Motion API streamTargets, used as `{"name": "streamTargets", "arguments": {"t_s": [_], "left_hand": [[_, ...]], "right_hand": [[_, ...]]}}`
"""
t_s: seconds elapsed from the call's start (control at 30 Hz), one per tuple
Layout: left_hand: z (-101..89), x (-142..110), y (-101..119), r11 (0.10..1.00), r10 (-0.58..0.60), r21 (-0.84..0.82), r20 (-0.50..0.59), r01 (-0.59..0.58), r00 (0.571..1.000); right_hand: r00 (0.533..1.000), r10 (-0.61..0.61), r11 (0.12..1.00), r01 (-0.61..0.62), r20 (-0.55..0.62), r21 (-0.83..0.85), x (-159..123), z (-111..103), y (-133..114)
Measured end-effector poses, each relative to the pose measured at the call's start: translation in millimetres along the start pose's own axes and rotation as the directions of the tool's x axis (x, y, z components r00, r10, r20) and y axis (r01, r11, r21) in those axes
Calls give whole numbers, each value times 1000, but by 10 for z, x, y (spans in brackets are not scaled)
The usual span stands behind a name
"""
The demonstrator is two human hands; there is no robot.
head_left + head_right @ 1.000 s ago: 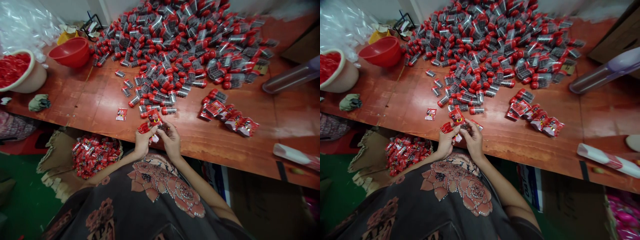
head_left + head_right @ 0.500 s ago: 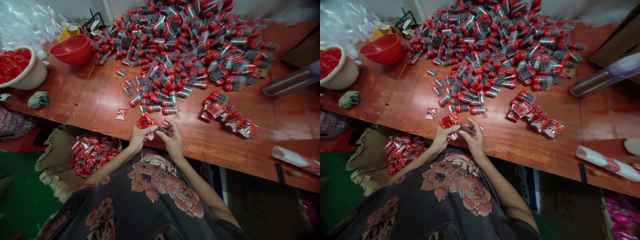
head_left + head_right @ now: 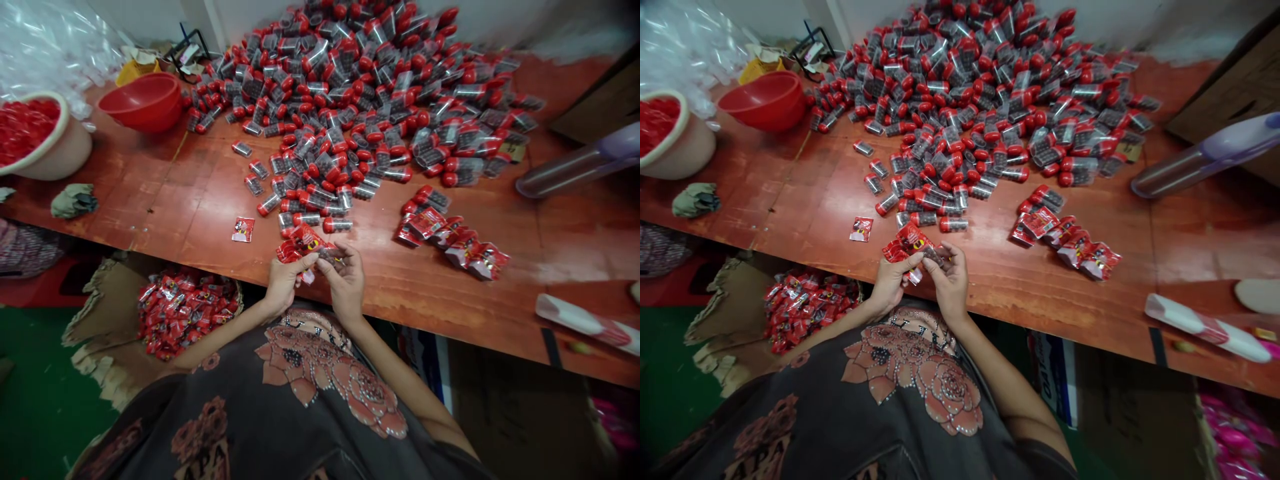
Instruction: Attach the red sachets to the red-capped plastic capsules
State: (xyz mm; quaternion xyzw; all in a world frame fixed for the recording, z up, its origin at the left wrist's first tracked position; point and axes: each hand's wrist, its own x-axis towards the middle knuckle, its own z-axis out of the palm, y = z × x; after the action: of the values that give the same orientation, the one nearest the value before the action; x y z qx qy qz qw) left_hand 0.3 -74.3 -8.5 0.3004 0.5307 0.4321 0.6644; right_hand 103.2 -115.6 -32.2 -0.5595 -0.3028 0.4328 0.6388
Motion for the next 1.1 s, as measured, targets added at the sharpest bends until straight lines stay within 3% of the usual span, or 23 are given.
{"name": "streamTargets", "arguments": {"t_s": [0.27,0.37,0.5,0.8,0.97,1.1], "left_hand": [[-44,90,111,998,64,16,38,-65,997],[-60,126,135,998,59,12,97,-61,994],[-33,137,169,997,71,-16,89,-70,993],[32,63,182,997,-61,63,166,51,984],[-53,193,210,999,-32,9,143,31,989],[-64,181,214,999,-32,35,143,28,989]], "right_hand": [[996,-39,997,45,84,-69,16,-69,4],[996,4,999,1,88,-49,25,-67,-16],[997,29,1000,-28,67,-14,-8,-6,-41],[997,-40,999,39,69,27,-89,31,23],[987,36,999,-35,154,-6,14,-110,43],[994,41,998,-46,100,43,21,-130,49]]}}
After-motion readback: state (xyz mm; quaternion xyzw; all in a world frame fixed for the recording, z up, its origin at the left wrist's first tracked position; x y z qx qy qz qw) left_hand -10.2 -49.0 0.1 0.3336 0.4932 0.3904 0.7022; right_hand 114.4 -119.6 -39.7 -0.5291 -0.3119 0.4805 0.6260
